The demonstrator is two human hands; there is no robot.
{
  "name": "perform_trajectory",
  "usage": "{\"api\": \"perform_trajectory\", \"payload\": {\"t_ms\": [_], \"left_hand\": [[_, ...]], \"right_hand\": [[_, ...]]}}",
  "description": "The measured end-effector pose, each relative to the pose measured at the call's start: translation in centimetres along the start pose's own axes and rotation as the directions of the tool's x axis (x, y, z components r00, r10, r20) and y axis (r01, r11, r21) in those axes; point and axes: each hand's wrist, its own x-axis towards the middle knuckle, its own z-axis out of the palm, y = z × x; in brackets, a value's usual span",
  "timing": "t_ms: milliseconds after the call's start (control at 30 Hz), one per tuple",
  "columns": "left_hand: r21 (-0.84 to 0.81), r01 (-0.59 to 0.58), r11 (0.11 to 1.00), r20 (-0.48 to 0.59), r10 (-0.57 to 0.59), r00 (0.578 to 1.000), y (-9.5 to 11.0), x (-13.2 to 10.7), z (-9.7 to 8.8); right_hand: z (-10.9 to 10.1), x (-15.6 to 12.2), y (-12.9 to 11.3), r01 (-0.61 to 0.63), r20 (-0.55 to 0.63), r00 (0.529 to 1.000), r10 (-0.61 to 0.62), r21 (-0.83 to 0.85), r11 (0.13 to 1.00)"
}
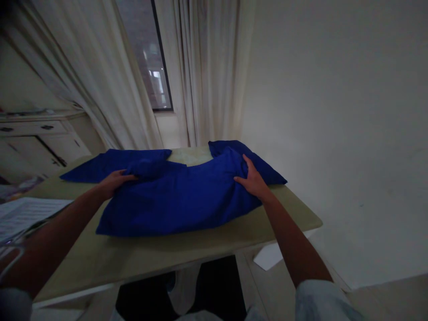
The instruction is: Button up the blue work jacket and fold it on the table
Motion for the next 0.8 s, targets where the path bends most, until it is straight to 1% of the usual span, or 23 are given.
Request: {"api": "perform_trajectory", "payload": {"t_ms": [33,100,133,200,233,267,300,333,400,467,500,533,567,600,633,667,700,733,767,800], "left_hand": [[-0.026,-0.041,0.999,-0.009,0.041,0.999,1.1,0.3,-0.3],[-0.035,-0.118,0.992,-0.031,0.117,0.993,2.8,1.2,-0.8],[0.009,-0.183,0.983,-0.086,0.183,0.979,3.4,1.7,-0.9],[0.195,-0.293,0.936,-0.174,0.328,0.929,3.6,2.5,-0.7],[0.285,-0.332,0.899,-0.185,0.392,0.901,3.3,2.7,-0.4],[0.340,-0.358,0.870,-0.179,0.433,0.883,2.9,2.8,0.1],[0.346,-0.378,0.859,-0.163,0.452,0.877,2.3,2.7,0.6],[0.305,-0.396,0.866,-0.138,0.451,0.882,1.8,2.3,1.1],[0.137,-0.408,0.903,-0.089,0.422,0.902,0.9,0.9,1.8],[-0.052,-0.397,0.916,-0.064,0.394,0.917,0.2,-1.6,1.6],[-0.137,-0.386,0.912,-0.072,0.380,0.922,-0.2,-3.1,1.0],[-0.208,-0.369,0.906,-0.089,0.358,0.930,-0.5,-4.8,0.2],[-0.263,-0.345,0.901,-0.120,0.324,0.938,-0.9,-6.6,-0.9],[-0.296,-0.314,0.902,-0.150,0.280,0.948,-1.5,-8.4,-2.2],[-0.308,-0.261,0.915,-0.161,0.220,0.962,-2.0,-10.1,-3.6],[-0.306,-0.193,0.932,-0.142,0.156,0.978,-2.7,-11.6,-5.0],[-0.292,-0.117,0.949,-0.083,0.097,0.992,-3.4,-12.8,-6.3],[-0.263,-0.044,0.964,0.000,0.045,0.999,-4.0,-13.7,-7.5],[-0.222,0.014,0.975,0.100,0.008,0.995,-4.7,-14.2,-8.3],[-0.171,0.045,0.984,0.192,-0.011,0.981,-5.3,-14.4,-8.9]], "right_hand": [[-0.4,1.1,0.0,0.002,-0.024,1.000,-0.002,-0.014,1.000],[-0.5,3.2,0.5,-0.050,-0.082,0.996,0.046,-0.046,0.998],[-0.2,4.0,0.9,-0.091,-0.112,0.990,0.083,-0.063,0.994],[1.0,5.0,1.7,-0.156,-0.163,0.977,0.139,-0.096,0.983],[1.8,5.1,2.0,-0.173,-0.175,0.973,0.152,-0.109,0.979],[2.6,5.0,2.2,-0.184,-0.175,0.971,0.162,-0.118,0.976],[3.4,4.7,2.4,-0.193,-0.165,0.971,0.171,-0.123,0.974],[4.0,4.3,2.4,-0.199,-0.149,0.972,0.181,-0.121,0.972],[4.4,3.0,2.3,-0.193,-0.130,0.975,0.180,-0.094,0.977],[3.5,1.2,2.1,-0.156,-0.152,0.977,0.152,-0.015,0.988],[2.6,0.0,2.2,-0.144,-0.168,0.974,0.151,0.054,0.988],[1.5,-1.4,2.3,-0.148,-0.167,0.971,0.170,0.141,0.979],[0.2,-3.0,2.5,-0.172,-0.138,0.968,0.208,0.237,0.956],[-1.1,-4.9,2.8,-0.222,-0.081,0.962,0.262,0.334,0.916],[-2.4,-6.8,3.2,-0.287,0.010,0.950,0.311,0.410,0.866],[-3.7,-8.8,3.7,-0.347,0.096,0.934,0.344,0.460,0.817],[-4.8,-10.7,4.1,-0.401,0.172,0.915,0.365,0.494,0.772],[-5.8,-12.4,4.6,-0.449,0.239,0.893,0.380,0.513,0.732],[-6.5,-13.9,4.9,-0.490,0.286,0.872,0.398,0.521,0.699],[-7.0,-14.9,5.2,-0.524,0.316,0.852,0.418,0.523,0.672]]}}
